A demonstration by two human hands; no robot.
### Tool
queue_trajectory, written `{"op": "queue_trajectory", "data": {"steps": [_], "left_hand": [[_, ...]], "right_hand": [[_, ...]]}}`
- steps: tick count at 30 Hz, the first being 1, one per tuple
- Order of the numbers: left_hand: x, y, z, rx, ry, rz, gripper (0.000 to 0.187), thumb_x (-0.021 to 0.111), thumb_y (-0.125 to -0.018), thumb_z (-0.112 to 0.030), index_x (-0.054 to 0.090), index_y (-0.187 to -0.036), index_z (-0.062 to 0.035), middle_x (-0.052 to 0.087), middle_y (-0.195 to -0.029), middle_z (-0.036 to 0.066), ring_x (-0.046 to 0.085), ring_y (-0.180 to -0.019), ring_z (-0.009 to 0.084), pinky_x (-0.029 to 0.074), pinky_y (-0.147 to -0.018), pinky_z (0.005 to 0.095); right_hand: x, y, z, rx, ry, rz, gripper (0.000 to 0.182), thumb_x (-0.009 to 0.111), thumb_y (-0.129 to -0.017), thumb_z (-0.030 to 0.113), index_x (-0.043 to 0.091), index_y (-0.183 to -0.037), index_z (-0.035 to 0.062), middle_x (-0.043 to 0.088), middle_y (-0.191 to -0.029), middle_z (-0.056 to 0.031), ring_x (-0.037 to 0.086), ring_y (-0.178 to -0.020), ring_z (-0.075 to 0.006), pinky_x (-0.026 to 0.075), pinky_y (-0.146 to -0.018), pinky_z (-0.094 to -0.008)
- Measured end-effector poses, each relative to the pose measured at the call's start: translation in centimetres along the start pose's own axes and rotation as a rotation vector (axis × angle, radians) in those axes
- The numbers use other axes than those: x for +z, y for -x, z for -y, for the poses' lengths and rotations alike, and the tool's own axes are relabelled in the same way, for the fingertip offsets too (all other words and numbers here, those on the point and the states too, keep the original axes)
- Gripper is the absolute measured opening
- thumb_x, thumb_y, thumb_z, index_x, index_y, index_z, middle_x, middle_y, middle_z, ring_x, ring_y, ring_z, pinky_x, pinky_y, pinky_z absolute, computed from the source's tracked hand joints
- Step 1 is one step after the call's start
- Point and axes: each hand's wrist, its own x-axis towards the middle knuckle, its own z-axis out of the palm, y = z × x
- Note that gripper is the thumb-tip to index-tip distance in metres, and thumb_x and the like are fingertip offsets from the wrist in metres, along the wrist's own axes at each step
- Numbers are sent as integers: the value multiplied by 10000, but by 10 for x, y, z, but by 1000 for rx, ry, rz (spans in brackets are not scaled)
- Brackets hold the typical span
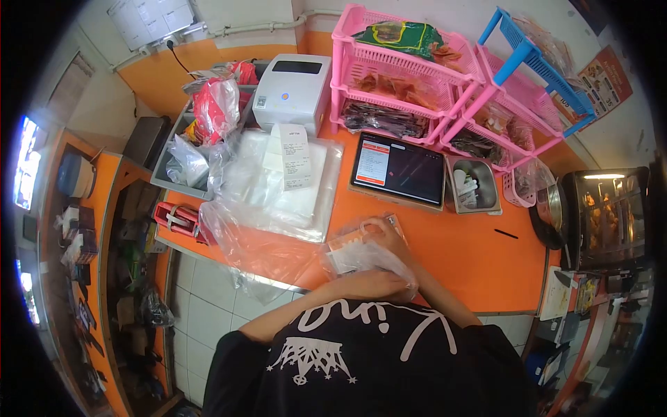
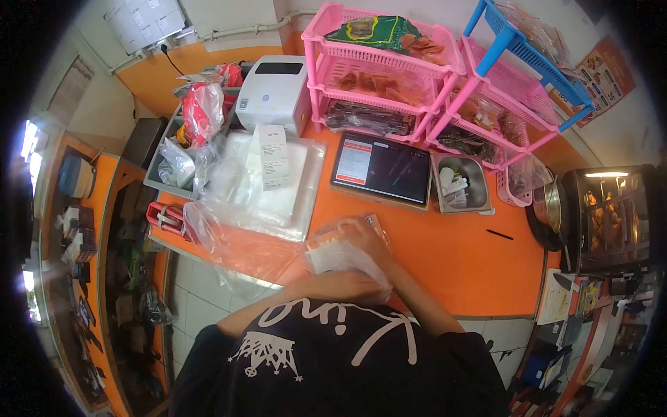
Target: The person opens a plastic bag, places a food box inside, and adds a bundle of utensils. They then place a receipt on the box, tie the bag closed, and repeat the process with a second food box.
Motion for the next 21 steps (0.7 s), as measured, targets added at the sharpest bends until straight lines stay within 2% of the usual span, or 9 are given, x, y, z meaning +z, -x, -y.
{"op": "queue_trajectory", "data": {"steps": [2,5,7,10,13,17,19,20,21], "left_hand": [[-50,24,-14,-212,388,22,367,525,-827,-175,517,-1171,-47,563,-1109,193,541,-1055,289,418,-905,366],[-85,63,3,-165,400,-80,492,537,-831,-231,419,-1256,-14,503,-1198,203,516,-1083,317,389,-935,355],[-82,78,15,-391,164,-308,742,591,-783,-392,289,-1329,10,366,-1316,239,364,-1226,351,287,-1014,420],[-5,57,39,-623,-468,-147,935,590,-710,-558,247,-1333,49,265,-1366,260,230,-1286,397,189,-1049,489],[57,22,68,-560,-405,-428,993,575,-678,-605,259,-1309,93,267,-1355,277,201,-1287,422,134,-1056,514],[64,-1,66,-731,-545,-390,851,555,-735,-529,303,-1314,41,275,-1373,232,218,-1292,389,148,-1058,492],[45,-10,58,-825,-533,15,883,577,-702,-565,296,-1338,-20,316,-1368,181,223,-1295,381,129,-1054,502],[52,-11,68,-824,-543,14,883,577,-702,-565,296,-1338,-20,316,-1368,181,223,-1295,381,129,-1054,502],[64,-12,86,-779,-516,-287,785,581,-722,-511,344,-1319,-60,345,-1356,167,236,-1293,377,148,-1051,487]], "right_hand": [[-1,0,6,-253,202,-131,254,558,-788,96,533,-1033,32,551,-1001,-90,520,-928,-176,421,-828,-281],[-8,1,13,-249,221,-150,261,551,-779,83,528,-1032,26,542,-1018,-98,514,-944,-187,419,-833,-288],[-12,1,16,-214,191,-182,265,546,-772,75,524,-1031,23,536,-1029,-103,509,-955,-195,418,-836,-294],[-9,-1,21,-179,137,-243,273,539,-762,62,519,-1030,17,527,-1045,-111,503,-971,-206,416,-841,-301],[1,-4,31,-139,76,-295,280,531,-752,49,514,-1029,11,518,-1062,-119,497,-988,-217,414,-847,-309],[31,-9,56,2,-25,-424,290,521,-739,32,507,-1028,4,506,-1084,-130,488,-1010,-232,411,-853,-319],[48,-4,61,70,-44,-476,296,516,-733,24,504,-1027,0,500,-1095,-135,484,-1021,-239,410,-857,-325],[55,1,63,86,-43,-487,299,514,-730,19,502,-1027,-2,497,-1101,-138,482,-1026,-243,409,-859,-327],[54,4,60,79,-48,-491,299,514,-730,19,502,-1027,-2,497,-1101,-138,482,-1026,-243,409,-859,-327]]}}
